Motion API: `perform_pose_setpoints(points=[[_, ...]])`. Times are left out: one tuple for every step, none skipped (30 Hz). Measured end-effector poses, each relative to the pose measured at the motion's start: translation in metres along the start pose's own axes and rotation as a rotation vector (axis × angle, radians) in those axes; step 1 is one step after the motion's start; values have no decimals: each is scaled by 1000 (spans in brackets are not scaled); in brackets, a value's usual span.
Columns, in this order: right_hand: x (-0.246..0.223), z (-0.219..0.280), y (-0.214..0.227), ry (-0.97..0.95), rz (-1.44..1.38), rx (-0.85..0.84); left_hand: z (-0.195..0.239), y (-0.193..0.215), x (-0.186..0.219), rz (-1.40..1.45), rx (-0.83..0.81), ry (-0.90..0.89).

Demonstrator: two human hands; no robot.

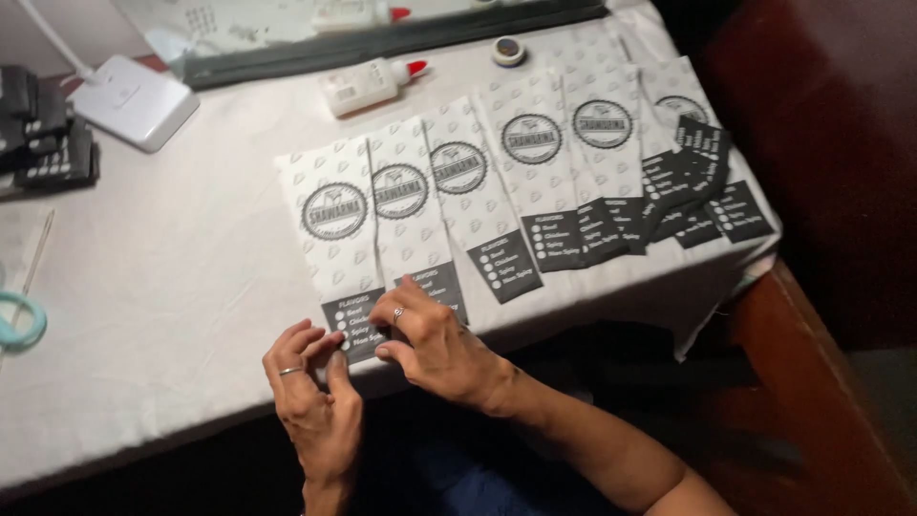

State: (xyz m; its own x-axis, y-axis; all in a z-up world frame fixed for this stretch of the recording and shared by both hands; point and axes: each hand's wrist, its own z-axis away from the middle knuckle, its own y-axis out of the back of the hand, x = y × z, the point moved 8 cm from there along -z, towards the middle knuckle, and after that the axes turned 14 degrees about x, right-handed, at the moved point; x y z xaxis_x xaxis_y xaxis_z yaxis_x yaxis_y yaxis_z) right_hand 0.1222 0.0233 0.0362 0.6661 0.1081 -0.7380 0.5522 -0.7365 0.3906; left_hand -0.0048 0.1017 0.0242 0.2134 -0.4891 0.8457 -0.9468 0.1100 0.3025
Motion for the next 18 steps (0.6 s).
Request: perform_pose_setpoints(points=[[4,2,3,3,8,12,2,-4,0,9,-6,-10],[9,4,0,-22,-20,-17,4,-3,7,-4,28,-112],[14,7,-3,-47,-48,-46,6,-2,13,-17,62,-214],[10,7,0,-39,-48,-40,8,-1,13,-13,65,-223],[2,7,6,25,-81,13,12,-1,18,-19,78,-310],[-5,7,13,89,-114,62,17,-1,22,-24,92,-394],[-9,8,21,98,-112,65,19,-2,20,-20,98,-400],[-10,10,33,68,-145,123,24,0,19,43,117,-430],[-10,11,45,38,-177,180,29,2,18,107,137,-460],[-7,14,51,40,-181,171,30,3,20,101,144,-456],[1,17,64,3,-125,238,32,5,22,104,164,-474],[9,22,77,-38,-65,310,34,6,25,111,177,-493],[14,26,87,-40,-66,307,32,11,25,108,177,-490],[37,33,101,-252,-4,342,29,13,25,48,193,-491],[58,43,117,-464,57,375,25,14,25,-12,208,-493],[63,39,141,-466,64,386,16,17,26,-2,200,-496],[67,37,172,-474,219,450,6,18,25,-47,196,-489],[70,35,202,-481,371,509,-4,21,24,-95,194,-481]])
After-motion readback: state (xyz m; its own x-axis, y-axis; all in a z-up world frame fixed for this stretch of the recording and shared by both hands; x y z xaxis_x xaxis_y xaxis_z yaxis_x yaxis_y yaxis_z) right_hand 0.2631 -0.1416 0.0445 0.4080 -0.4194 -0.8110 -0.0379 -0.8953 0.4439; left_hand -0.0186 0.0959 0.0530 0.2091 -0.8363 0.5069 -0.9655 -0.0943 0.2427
